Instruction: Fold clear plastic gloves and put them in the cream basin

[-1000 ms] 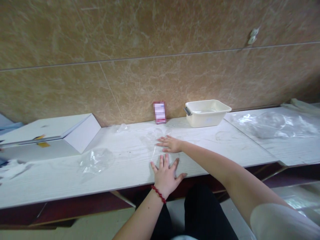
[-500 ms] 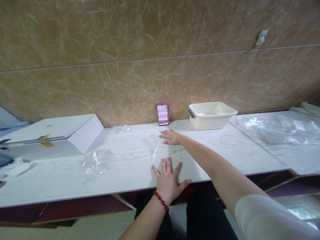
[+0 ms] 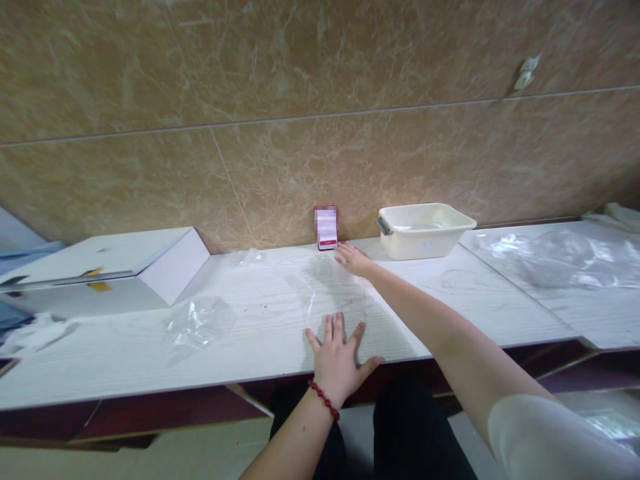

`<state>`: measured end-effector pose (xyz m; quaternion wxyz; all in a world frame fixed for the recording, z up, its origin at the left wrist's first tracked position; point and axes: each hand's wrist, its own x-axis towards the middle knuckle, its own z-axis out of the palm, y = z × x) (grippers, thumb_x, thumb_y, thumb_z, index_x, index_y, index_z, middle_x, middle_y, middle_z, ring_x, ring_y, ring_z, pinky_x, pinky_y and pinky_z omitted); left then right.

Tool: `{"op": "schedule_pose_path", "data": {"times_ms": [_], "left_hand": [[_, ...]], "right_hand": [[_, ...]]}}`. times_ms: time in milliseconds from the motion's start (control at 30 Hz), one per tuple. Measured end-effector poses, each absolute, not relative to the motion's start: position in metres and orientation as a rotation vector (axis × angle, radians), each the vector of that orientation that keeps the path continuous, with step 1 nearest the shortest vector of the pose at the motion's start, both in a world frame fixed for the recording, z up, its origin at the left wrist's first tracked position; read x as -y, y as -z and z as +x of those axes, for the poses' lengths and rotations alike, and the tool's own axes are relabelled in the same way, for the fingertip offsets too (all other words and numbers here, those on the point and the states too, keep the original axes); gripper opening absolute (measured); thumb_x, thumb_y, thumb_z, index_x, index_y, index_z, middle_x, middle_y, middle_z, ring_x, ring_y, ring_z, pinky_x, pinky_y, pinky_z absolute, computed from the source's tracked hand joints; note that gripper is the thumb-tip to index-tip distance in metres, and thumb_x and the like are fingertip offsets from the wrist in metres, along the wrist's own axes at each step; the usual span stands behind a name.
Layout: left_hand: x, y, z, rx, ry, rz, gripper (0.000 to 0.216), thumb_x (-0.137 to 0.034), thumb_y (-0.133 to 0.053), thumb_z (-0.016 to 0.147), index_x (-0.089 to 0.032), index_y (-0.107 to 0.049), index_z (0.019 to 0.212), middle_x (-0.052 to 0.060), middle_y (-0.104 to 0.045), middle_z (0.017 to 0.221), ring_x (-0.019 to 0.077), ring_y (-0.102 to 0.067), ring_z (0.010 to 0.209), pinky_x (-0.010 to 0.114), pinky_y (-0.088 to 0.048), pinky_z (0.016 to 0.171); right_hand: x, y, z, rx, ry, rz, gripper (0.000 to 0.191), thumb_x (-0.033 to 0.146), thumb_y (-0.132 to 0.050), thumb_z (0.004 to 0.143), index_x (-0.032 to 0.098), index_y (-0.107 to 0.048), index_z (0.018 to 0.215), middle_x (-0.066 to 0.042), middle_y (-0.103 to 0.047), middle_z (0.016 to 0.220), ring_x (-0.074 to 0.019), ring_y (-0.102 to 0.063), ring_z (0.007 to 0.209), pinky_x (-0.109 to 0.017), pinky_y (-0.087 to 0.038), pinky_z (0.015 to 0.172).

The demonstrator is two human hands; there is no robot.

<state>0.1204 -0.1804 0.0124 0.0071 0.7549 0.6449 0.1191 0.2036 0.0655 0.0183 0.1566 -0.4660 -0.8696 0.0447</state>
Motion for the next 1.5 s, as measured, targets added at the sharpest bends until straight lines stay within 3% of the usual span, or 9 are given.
{"op": "schedule_pose_path", "data": {"times_ms": [267, 500, 800, 1067, 1200, 1300, 1500], "left_hand": [[0.182, -0.020, 0.122, -2.022, -0.322, 2.335, 0.063, -0.069, -0.025, 0.066, -0.038, -0.033, 0.121, 0.006, -0.023, 0.134, 0.0352, -0.012, 0.120, 0.062, -0.001, 0.087], [0.183, -0.023, 0.123, -2.039, -0.279, 2.316, 0.064, -0.068, -0.027, 0.066, -0.038, -0.032, 0.121, 0.005, -0.022, 0.134, 0.0349, -0.011, 0.121, 0.062, -0.001, 0.087], [0.183, -0.018, 0.117, -2.024, -0.432, 2.355, 0.063, -0.064, -0.028, 0.070, -0.034, -0.025, 0.126, 0.007, -0.016, 0.136, 0.0334, -0.008, 0.122, 0.060, -0.009, 0.089], [0.161, -0.036, 0.087, -2.040, -0.757, 2.343, 0.041, -0.034, -0.030, 0.081, -0.017, -0.040, 0.117, 0.010, -0.040, 0.123, 0.0230, -0.028, 0.117, 0.043, -0.024, 0.095], [0.125, -0.041, 0.076, -1.729, -0.639, 2.539, 0.038, -0.025, -0.026, 0.082, -0.017, -0.040, 0.116, 0.006, -0.045, 0.120, 0.0156, -0.035, 0.113, 0.034, -0.025, 0.096], [0.099, -0.030, 0.071, -1.570, -0.437, 2.631, 0.039, -0.024, -0.023, 0.083, -0.017, -0.038, 0.118, 0.004, -0.042, 0.124, 0.0130, -0.031, 0.116, 0.032, -0.023, 0.097], [0.061, -0.007, 0.051, -1.527, -0.174, 2.683, 0.046, -0.037, -0.024, 0.083, -0.016, -0.032, 0.124, 0.006, -0.030, 0.131, 0.0148, -0.021, 0.121, 0.033, -0.015, 0.099]], "right_hand": [[0.009, 0.005, 0.213, 2.766, -0.111, -1.110, 0.056, 0.050, -0.020, 0.081, 0.021, -0.024, 0.128, -0.007, -0.018, 0.135, -0.0241, -0.011, 0.123, -0.045, -0.013, 0.096], [-0.019, 0.004, 0.228, 2.725, -0.060, -1.282, 0.056, 0.052, -0.020, 0.080, 0.025, -0.020, 0.129, -0.005, -0.015, 0.136, -0.0230, -0.009, 0.124, -0.044, -0.009, 0.097], [-0.014, -0.018, 0.236, 2.364, -0.090, -1.528, 0.056, 0.042, -0.027, 0.081, 0.009, -0.026, 0.127, -0.013, -0.023, 0.132, -0.0282, -0.011, 0.122, -0.042, -0.016, 0.097], [0.095, -0.013, 0.210, 2.552, -0.141, -1.274, 0.053, 0.026, -0.035, 0.077, 0.009, -0.029, 0.126, -0.014, -0.022, 0.133, -0.0283, -0.012, 0.122, -0.045, -0.019, 0.095], [0.105, -0.001, 0.212, 2.578, -0.141, -1.338, 0.056, 0.020, -0.038, 0.072, 0.008, -0.028, 0.127, -0.012, -0.020, 0.134, -0.0273, -0.012, 0.122, -0.045, -0.017, 0.096], [0.104, 0.008, 0.214, 2.555, -0.087, -1.318, 0.048, 0.023, -0.032, 0.078, 0.009, -0.035, 0.123, -0.012, -0.027, 0.131, -0.0259, -0.019, 0.121, -0.043, -0.018, 0.096], [0.108, 0.014, 0.216, 2.528, 0.000, -1.282, 0.045, 0.029, -0.025, 0.083, 0.013, -0.036, 0.123, -0.010, -0.033, 0.128, -0.0234, -0.027, 0.118, -0.043, -0.020, 0.096]]}}
